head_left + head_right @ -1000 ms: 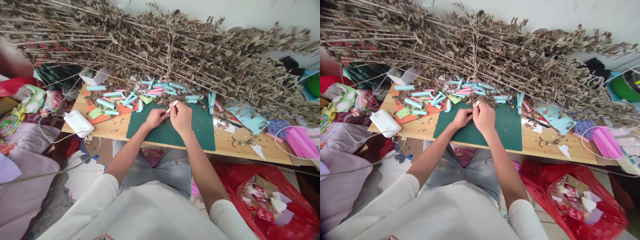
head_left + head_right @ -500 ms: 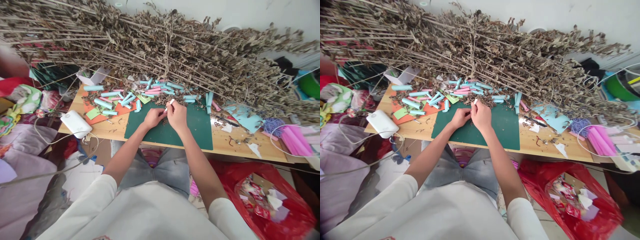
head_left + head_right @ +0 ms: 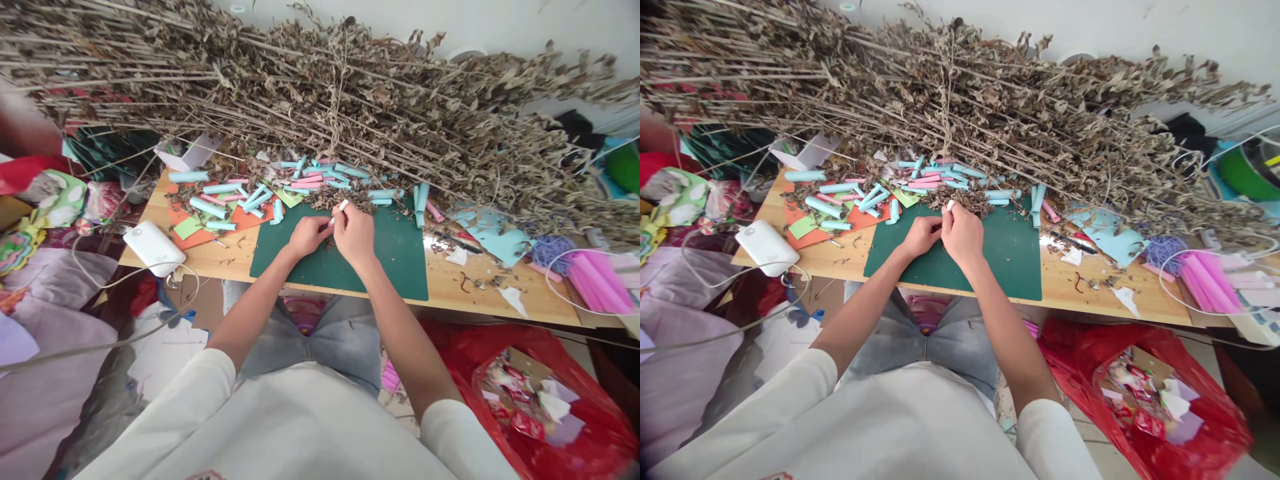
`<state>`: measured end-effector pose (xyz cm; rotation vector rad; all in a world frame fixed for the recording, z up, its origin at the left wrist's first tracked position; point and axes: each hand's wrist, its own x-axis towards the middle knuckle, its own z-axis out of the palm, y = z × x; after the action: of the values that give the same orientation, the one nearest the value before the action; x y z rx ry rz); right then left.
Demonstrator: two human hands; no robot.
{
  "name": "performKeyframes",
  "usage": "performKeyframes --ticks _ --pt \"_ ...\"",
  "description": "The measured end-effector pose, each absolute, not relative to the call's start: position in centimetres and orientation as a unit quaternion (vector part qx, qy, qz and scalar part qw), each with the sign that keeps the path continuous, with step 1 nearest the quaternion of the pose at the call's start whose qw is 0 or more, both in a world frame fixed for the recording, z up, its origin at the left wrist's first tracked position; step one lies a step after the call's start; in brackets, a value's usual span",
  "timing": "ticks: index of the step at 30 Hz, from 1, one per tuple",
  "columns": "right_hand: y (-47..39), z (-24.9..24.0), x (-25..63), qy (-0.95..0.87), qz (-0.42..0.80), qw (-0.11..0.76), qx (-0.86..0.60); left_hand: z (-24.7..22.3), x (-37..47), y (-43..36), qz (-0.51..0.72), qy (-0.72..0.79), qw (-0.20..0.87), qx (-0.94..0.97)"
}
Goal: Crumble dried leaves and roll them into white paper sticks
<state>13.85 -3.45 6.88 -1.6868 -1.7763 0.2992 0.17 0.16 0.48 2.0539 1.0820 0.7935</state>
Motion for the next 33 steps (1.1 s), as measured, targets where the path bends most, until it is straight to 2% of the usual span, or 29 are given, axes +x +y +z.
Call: performKeyframes --ticks 13,16,20,22,25,28,31,33 --pt "-3.4 7.2 13.8 -0.665 0.136 0.340 -0.651 0.5 0.1 0.1 0.299 0.422 0.333 0.788" --pt "-4.2 8.1 14.6 -0.651 0.143 0.400 -0.629 0.5 0.1 0.1 0.307 0.415 0.338 0.787" --pt "-6.4 8.4 17.1 -0.601 0.076 0.471 -0.641 0.5 0.2 0.0 0.311 0.413 0.344 0.784" --pt "-7.7 7.4 18.4 -0.628 0.035 0.426 -0.651 0.6 0.2 0.0 0.309 0.414 0.346 0.783" --pt "-9.4 5.0 19.5 -0.685 -0.019 0.290 -0.668 0.7 0.3 -0.1 0.308 0.411 0.346 0.785" --pt "-10.6 3.0 19.7 -0.734 -0.017 0.169 -0.658 0.9 0.3 -0.2 0.310 0.408 0.340 0.788" --pt "-10.8 2.7 19.5 -0.746 0.002 0.116 -0.656 0.9 0.3 -0.2 0.311 0.411 0.337 0.788" --pt "-10.2 3.1 19.3 -0.727 0.005 0.126 -0.675 0.9 0.3 -0.2 0.312 0.412 0.336 0.787"
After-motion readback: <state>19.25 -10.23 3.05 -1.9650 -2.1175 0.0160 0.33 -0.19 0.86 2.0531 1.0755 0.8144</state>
